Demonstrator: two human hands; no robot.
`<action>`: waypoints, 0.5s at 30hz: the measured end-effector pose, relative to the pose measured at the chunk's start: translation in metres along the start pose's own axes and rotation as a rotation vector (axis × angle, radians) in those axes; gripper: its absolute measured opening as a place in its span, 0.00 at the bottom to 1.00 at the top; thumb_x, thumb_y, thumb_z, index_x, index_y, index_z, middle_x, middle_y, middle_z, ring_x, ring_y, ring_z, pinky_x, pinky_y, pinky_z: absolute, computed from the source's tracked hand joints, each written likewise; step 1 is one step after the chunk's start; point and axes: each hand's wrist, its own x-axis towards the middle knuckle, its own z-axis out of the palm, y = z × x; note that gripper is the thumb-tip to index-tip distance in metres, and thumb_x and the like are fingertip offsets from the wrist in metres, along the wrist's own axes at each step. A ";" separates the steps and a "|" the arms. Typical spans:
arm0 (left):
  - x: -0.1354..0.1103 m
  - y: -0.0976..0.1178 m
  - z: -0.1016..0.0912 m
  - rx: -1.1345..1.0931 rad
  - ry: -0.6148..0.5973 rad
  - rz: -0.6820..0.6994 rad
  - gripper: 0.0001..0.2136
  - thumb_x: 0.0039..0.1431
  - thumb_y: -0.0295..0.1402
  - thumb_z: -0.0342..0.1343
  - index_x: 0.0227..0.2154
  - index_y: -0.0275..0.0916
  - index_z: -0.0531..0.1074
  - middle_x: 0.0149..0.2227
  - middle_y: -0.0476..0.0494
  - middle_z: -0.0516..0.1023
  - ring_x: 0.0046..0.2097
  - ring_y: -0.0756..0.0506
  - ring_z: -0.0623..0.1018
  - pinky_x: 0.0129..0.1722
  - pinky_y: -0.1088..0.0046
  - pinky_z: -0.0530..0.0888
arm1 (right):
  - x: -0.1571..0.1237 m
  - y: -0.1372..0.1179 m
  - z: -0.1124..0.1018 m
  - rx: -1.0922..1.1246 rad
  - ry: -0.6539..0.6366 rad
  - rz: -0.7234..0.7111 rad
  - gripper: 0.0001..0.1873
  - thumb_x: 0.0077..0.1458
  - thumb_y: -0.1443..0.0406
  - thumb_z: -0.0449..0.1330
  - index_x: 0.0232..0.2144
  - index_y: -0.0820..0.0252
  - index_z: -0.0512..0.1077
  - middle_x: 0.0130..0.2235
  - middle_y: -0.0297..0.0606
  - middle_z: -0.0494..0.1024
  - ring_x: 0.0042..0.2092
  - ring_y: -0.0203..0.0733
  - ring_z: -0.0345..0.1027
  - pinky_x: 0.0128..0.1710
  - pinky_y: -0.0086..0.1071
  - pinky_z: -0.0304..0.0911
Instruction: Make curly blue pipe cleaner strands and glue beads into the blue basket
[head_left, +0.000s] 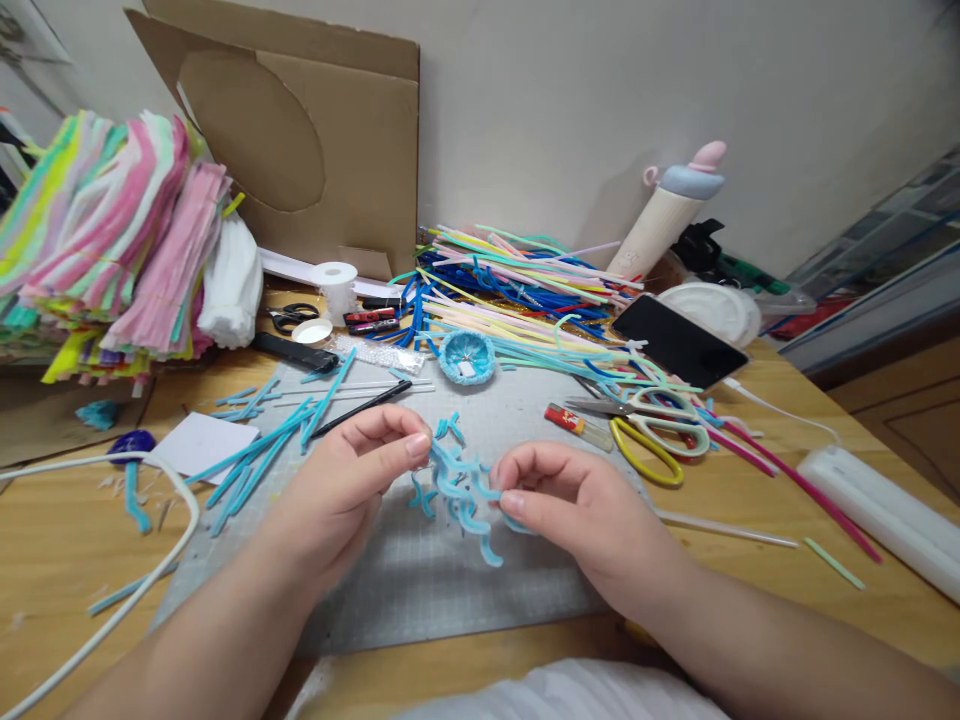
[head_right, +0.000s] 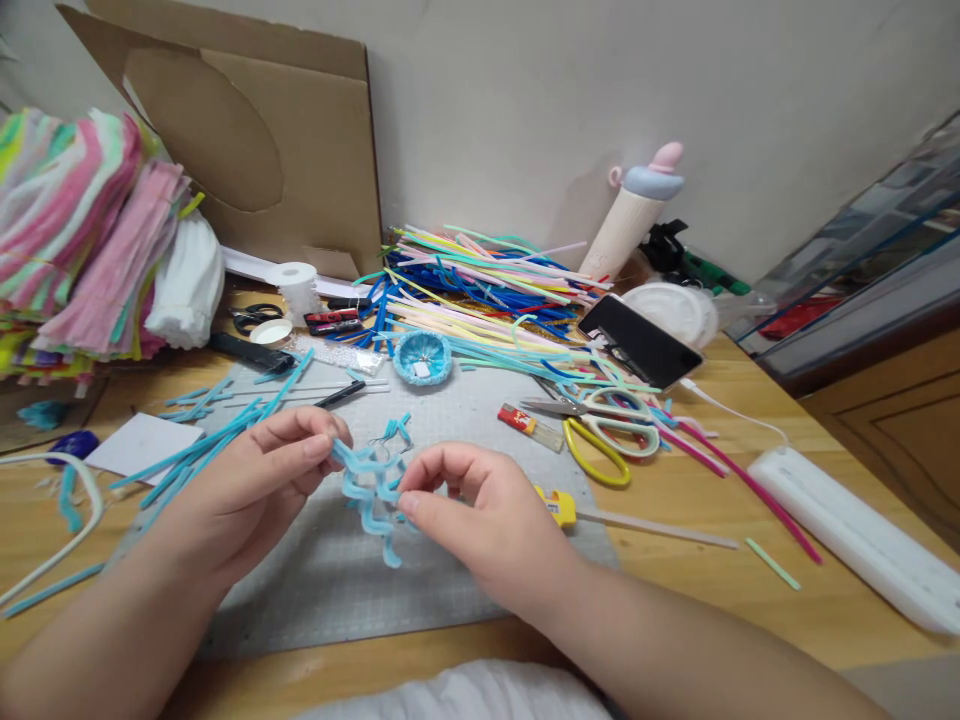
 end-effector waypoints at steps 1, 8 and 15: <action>0.000 0.000 0.000 0.000 -0.003 0.006 0.07 0.47 0.34 0.66 0.24 0.38 0.75 0.27 0.50 0.73 0.31 0.51 0.69 0.33 0.79 0.67 | 0.001 0.000 -0.001 -0.029 0.019 -0.024 0.02 0.47 0.66 0.60 0.24 0.57 0.70 0.30 0.34 0.71 0.33 0.38 0.64 0.33 0.33 0.59; 0.001 -0.001 0.001 0.006 -0.001 0.018 0.07 0.46 0.34 0.67 0.24 0.38 0.75 0.27 0.50 0.73 0.32 0.50 0.69 0.34 0.78 0.67 | 0.003 0.003 -0.001 -0.016 -0.003 0.018 0.05 0.46 0.64 0.59 0.22 0.58 0.69 0.35 0.33 0.66 0.37 0.39 0.61 0.38 0.34 0.55; -0.001 -0.001 0.000 0.015 -0.014 0.015 0.06 0.47 0.33 0.66 0.24 0.38 0.75 0.27 0.50 0.74 0.31 0.51 0.70 0.33 0.78 0.66 | 0.000 0.007 -0.001 -0.070 -0.028 -0.032 0.01 0.50 0.65 0.58 0.29 0.55 0.69 0.37 0.34 0.69 0.41 0.41 0.63 0.41 0.35 0.57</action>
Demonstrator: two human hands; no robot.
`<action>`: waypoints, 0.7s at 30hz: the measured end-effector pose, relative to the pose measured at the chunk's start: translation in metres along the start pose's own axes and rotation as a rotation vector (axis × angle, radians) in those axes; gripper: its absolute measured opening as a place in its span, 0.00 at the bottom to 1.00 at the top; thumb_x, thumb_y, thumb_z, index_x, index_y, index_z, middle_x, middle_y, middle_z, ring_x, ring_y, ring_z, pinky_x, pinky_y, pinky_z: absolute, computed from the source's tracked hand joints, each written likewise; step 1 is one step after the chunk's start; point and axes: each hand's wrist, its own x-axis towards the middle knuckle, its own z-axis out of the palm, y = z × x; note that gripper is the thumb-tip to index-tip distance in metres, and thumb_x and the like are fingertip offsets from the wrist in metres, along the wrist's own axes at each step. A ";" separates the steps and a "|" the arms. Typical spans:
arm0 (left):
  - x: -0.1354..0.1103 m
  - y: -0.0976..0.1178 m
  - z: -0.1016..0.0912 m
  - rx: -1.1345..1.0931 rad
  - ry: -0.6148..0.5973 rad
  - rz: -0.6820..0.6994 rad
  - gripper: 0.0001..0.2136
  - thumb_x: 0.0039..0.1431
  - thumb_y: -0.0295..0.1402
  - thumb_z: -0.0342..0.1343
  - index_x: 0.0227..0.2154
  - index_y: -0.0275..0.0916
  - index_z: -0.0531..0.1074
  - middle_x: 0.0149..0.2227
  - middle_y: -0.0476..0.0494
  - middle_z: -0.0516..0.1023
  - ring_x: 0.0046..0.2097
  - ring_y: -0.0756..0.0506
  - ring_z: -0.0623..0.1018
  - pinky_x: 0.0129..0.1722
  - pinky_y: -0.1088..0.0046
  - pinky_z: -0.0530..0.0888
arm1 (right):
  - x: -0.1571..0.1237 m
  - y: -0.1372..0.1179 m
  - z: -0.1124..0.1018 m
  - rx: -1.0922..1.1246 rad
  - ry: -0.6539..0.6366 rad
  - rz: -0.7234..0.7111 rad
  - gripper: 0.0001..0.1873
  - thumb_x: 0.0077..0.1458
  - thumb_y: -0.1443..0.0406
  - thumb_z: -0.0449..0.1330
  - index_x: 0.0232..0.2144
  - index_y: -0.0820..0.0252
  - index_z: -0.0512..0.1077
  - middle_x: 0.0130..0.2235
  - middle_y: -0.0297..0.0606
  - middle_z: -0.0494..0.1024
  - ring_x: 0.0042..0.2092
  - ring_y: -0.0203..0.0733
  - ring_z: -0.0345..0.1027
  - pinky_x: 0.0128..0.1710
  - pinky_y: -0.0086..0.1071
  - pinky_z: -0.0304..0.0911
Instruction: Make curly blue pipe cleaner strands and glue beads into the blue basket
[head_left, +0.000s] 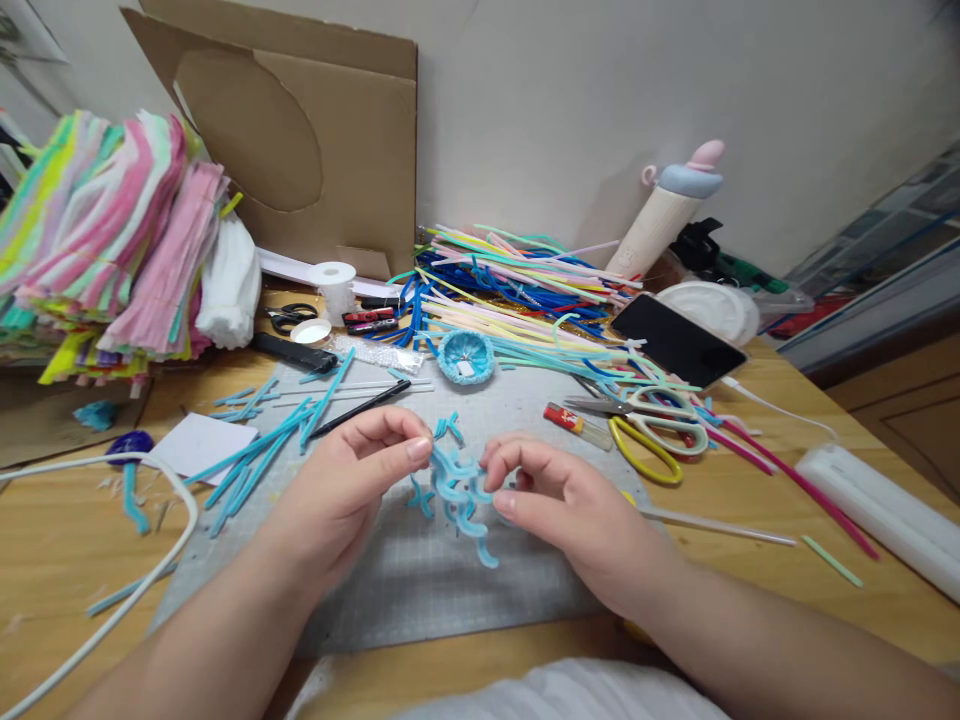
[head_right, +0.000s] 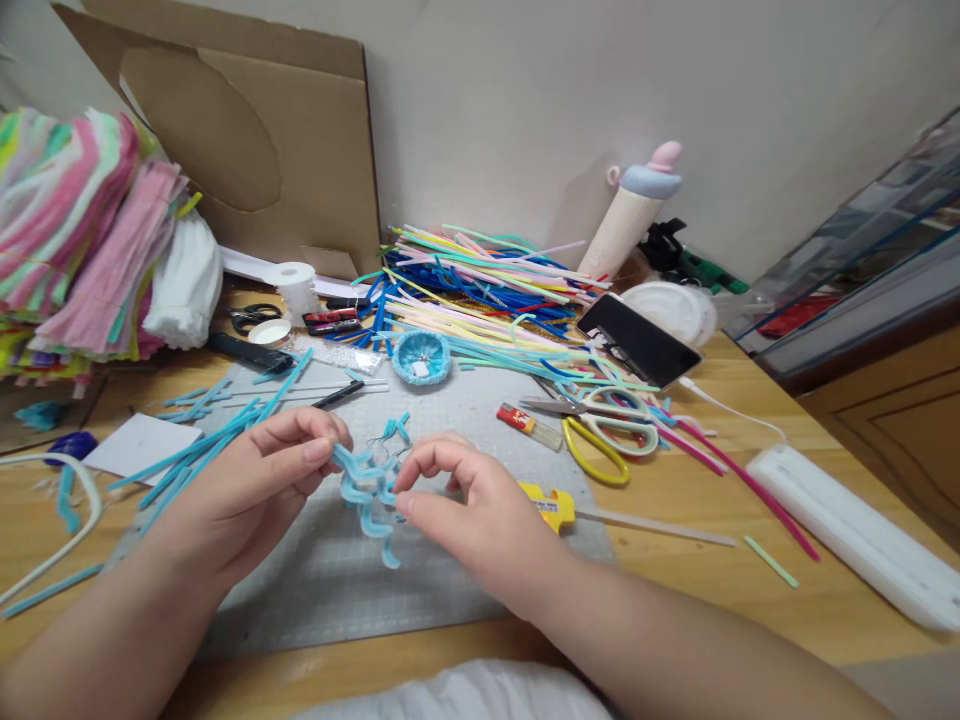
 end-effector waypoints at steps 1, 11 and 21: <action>0.000 0.000 0.000 -0.002 0.000 -0.001 0.06 0.47 0.33 0.66 0.24 0.38 0.75 0.27 0.50 0.74 0.31 0.51 0.70 0.33 0.78 0.66 | -0.001 0.000 0.000 -0.056 0.012 -0.056 0.01 0.50 0.66 0.59 0.29 0.55 0.69 0.38 0.34 0.70 0.43 0.41 0.64 0.44 0.36 0.57; 0.001 -0.002 0.001 0.008 -0.031 -0.001 0.05 0.49 0.33 0.65 0.25 0.38 0.75 0.28 0.49 0.74 0.32 0.50 0.70 0.33 0.77 0.67 | -0.004 0.005 0.001 -0.645 0.211 -0.535 0.04 0.52 0.69 0.63 0.30 0.54 0.72 0.36 0.34 0.73 0.41 0.43 0.66 0.46 0.43 0.52; 0.001 -0.003 0.002 -0.005 0.004 0.007 0.06 0.47 0.33 0.66 0.24 0.39 0.75 0.28 0.49 0.74 0.32 0.50 0.70 0.33 0.77 0.67 | -0.002 0.001 0.002 -0.312 0.104 -0.326 0.04 0.51 0.69 0.64 0.27 0.55 0.76 0.36 0.35 0.71 0.42 0.42 0.68 0.45 0.40 0.61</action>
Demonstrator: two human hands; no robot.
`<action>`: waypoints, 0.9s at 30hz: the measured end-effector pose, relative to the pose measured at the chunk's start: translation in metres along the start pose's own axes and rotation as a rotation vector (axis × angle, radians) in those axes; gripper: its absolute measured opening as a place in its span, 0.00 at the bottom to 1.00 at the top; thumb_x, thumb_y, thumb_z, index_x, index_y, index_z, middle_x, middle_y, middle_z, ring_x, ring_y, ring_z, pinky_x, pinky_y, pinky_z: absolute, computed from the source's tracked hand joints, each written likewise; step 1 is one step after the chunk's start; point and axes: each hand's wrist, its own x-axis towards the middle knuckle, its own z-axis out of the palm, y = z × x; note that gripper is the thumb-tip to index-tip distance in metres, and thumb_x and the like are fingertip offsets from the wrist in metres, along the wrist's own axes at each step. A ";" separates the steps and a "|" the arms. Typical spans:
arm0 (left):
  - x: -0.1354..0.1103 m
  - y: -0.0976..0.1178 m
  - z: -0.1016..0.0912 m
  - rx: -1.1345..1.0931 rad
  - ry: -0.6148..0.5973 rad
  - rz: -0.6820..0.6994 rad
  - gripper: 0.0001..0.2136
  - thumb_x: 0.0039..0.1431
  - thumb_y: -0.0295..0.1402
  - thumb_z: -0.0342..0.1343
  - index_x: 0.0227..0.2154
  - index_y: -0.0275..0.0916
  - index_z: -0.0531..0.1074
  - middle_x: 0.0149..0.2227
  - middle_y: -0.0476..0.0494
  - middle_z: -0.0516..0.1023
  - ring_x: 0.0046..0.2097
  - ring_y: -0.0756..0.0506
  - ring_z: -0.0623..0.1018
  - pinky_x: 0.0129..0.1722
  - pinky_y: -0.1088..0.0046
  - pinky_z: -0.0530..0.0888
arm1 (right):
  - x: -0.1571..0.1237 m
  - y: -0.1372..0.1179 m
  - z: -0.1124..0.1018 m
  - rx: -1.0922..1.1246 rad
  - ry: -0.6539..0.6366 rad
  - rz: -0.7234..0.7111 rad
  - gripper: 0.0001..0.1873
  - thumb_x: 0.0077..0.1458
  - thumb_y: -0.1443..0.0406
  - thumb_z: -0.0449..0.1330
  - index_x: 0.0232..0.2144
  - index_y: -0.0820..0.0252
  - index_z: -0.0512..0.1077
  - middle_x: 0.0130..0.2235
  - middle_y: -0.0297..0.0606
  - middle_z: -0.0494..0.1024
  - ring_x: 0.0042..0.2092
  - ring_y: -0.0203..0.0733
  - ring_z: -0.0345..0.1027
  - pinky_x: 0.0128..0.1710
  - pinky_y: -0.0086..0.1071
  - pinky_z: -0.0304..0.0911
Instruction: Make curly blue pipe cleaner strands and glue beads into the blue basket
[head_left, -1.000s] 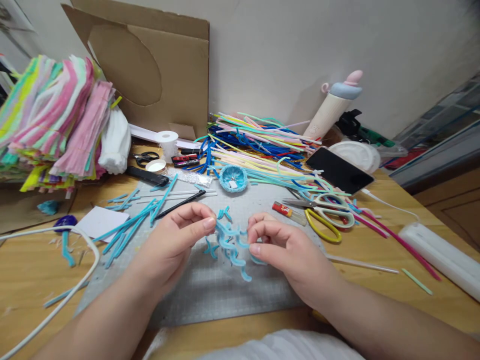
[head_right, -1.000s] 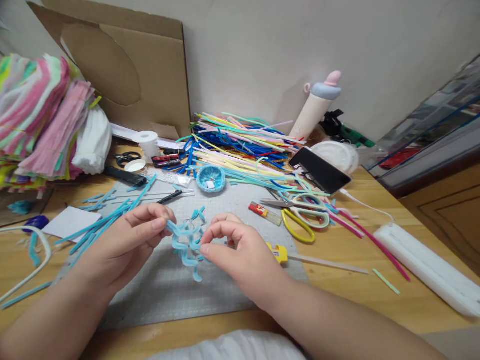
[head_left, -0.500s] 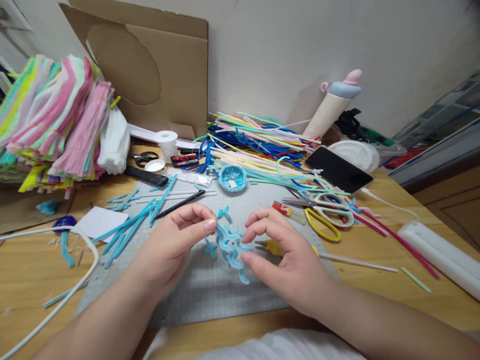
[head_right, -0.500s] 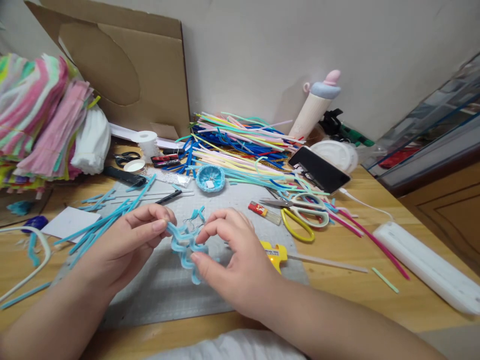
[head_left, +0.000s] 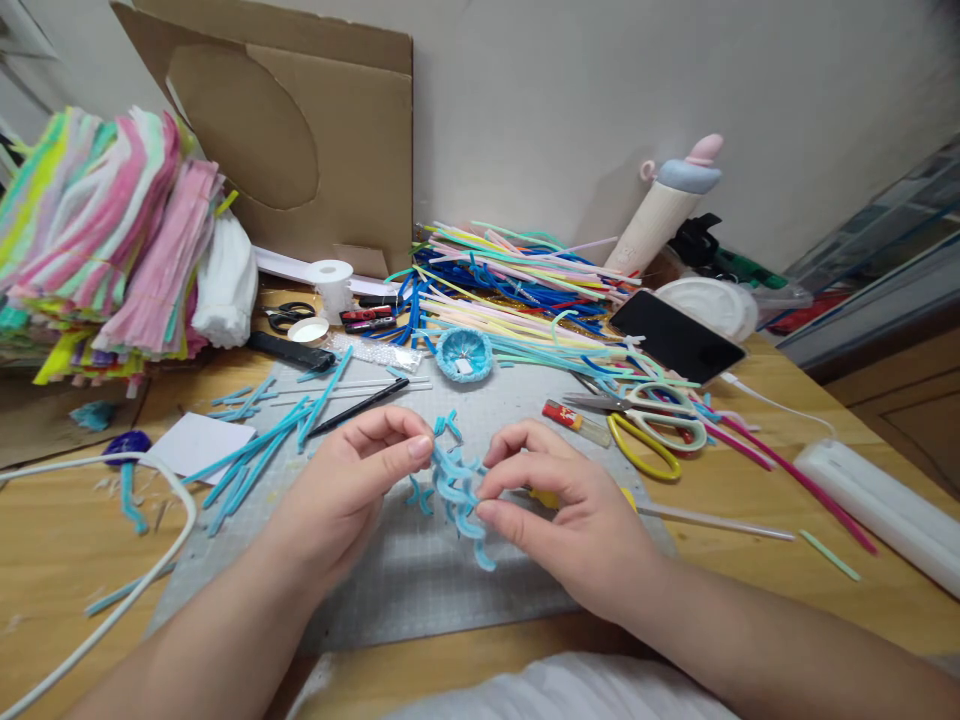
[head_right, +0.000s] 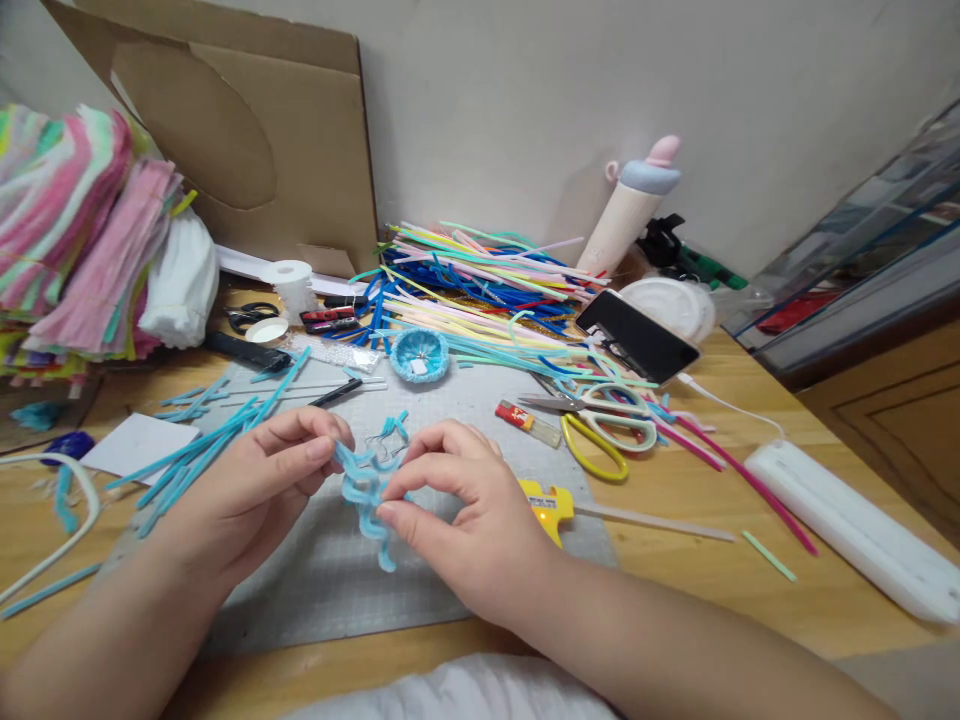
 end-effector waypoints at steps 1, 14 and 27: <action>0.000 0.000 0.000 -0.001 0.004 0.000 0.06 0.47 0.33 0.66 0.24 0.38 0.75 0.28 0.49 0.74 0.31 0.50 0.70 0.33 0.77 0.67 | 0.000 0.001 0.000 0.004 -0.004 0.015 0.04 0.51 0.69 0.64 0.27 0.55 0.76 0.37 0.35 0.71 0.42 0.42 0.68 0.45 0.40 0.61; -0.002 -0.001 -0.001 0.014 -0.023 -0.034 0.05 0.49 0.33 0.65 0.25 0.38 0.75 0.28 0.50 0.74 0.32 0.51 0.69 0.33 0.78 0.67 | 0.000 0.005 0.003 -0.060 -0.006 0.006 0.03 0.51 0.69 0.63 0.29 0.55 0.74 0.39 0.36 0.70 0.45 0.45 0.67 0.49 0.46 0.58; -0.002 0.003 -0.005 0.029 -0.221 -0.020 0.08 0.48 0.36 0.66 0.25 0.39 0.75 0.27 0.49 0.71 0.33 0.49 0.68 0.33 0.76 0.65 | 0.001 0.002 -0.008 0.153 0.115 -0.077 0.06 0.58 0.68 0.55 0.31 0.55 0.71 0.36 0.34 0.71 0.42 0.38 0.65 0.44 0.33 0.59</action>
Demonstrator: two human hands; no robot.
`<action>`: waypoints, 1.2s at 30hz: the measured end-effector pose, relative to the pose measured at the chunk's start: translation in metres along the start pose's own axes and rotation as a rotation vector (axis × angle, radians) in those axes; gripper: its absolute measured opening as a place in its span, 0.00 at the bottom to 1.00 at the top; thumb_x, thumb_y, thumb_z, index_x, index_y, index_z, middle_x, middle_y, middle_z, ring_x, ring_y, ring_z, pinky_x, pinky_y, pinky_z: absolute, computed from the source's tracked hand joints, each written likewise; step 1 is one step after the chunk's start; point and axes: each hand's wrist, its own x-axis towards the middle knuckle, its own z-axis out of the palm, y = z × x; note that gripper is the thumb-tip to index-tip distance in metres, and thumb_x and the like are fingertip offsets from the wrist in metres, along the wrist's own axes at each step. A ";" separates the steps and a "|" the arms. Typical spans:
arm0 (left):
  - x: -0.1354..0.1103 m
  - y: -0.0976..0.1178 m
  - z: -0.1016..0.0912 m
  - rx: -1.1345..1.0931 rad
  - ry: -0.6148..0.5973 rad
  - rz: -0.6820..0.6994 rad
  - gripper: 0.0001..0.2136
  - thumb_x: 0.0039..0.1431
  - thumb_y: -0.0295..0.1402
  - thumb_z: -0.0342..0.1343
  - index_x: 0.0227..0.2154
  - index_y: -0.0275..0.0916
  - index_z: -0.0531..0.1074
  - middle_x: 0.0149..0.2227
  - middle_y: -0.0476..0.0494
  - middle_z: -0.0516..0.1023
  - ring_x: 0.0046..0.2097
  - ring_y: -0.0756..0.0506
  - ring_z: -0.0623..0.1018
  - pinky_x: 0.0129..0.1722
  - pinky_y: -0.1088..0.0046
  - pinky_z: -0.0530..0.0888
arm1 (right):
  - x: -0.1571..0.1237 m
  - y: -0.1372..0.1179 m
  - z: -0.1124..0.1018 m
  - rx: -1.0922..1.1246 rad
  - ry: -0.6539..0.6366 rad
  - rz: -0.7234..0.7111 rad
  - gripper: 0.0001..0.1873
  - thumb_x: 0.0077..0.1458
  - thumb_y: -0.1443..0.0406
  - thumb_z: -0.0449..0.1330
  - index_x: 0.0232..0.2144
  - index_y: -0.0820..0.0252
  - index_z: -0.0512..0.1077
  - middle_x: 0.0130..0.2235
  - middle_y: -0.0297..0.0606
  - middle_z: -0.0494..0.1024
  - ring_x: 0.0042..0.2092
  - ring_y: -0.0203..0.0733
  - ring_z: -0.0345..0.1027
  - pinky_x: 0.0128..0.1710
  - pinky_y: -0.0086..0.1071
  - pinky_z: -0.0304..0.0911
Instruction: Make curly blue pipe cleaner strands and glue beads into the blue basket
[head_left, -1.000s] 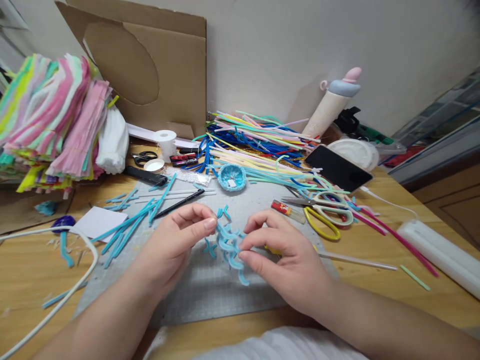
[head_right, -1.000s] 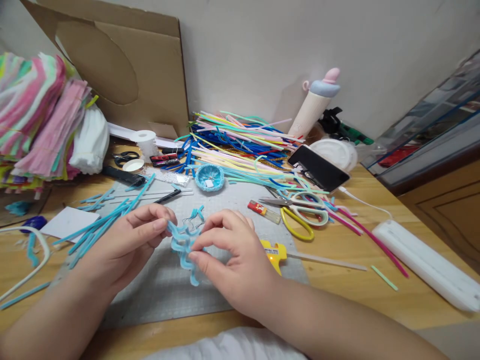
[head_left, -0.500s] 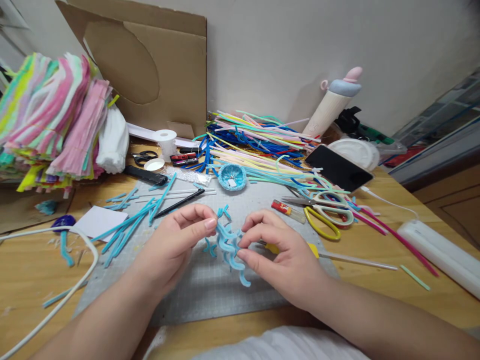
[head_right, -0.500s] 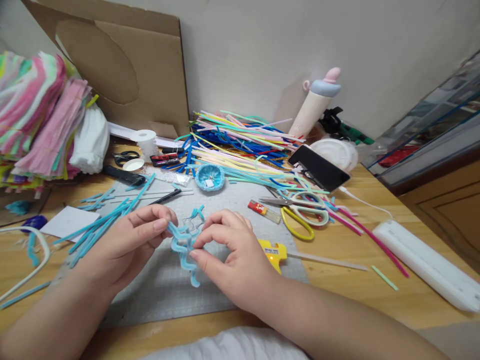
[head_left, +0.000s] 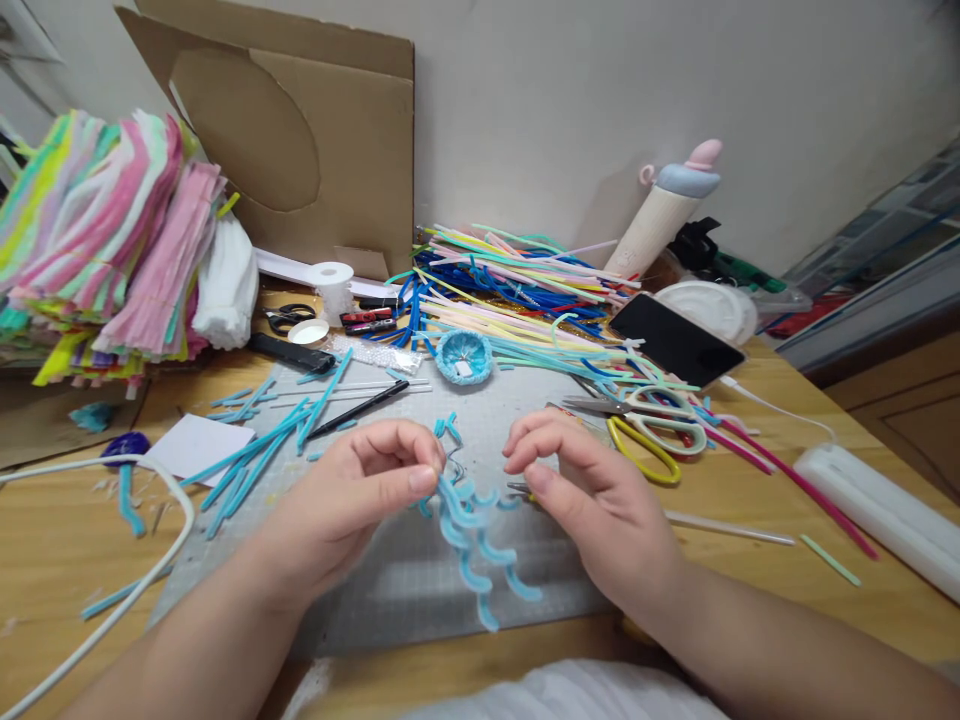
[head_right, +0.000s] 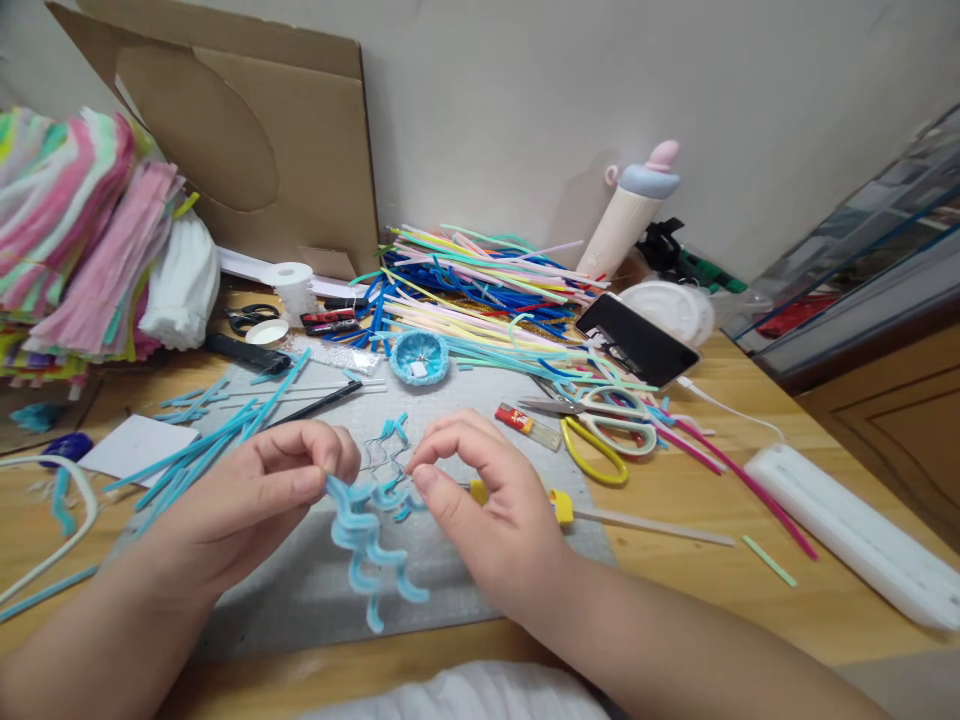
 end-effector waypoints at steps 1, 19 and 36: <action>0.000 -0.001 -0.001 0.020 -0.040 -0.006 0.08 0.48 0.36 0.66 0.25 0.39 0.75 0.27 0.49 0.71 0.32 0.49 0.68 0.33 0.76 0.65 | 0.001 0.001 0.000 0.014 -0.022 0.022 0.05 0.58 0.67 0.56 0.31 0.55 0.71 0.37 0.34 0.71 0.43 0.39 0.65 0.45 0.33 0.59; 0.001 -0.016 0.011 -0.079 -0.129 -0.195 0.09 0.45 0.35 0.69 0.24 0.36 0.76 0.23 0.50 0.75 0.26 0.53 0.70 0.28 0.79 0.66 | 0.001 0.006 0.004 0.184 -0.279 0.269 0.03 0.50 0.67 0.64 0.27 0.58 0.73 0.38 0.36 0.72 0.42 0.42 0.67 0.47 0.40 0.59; 0.001 -0.018 0.013 -0.080 -0.100 -0.185 0.07 0.46 0.32 0.68 0.24 0.35 0.76 0.23 0.51 0.75 0.25 0.55 0.70 0.27 0.82 0.66 | 0.003 -0.006 0.008 0.017 -0.231 0.260 0.05 0.47 0.72 0.61 0.24 0.58 0.70 0.36 0.35 0.70 0.41 0.41 0.67 0.44 0.39 0.60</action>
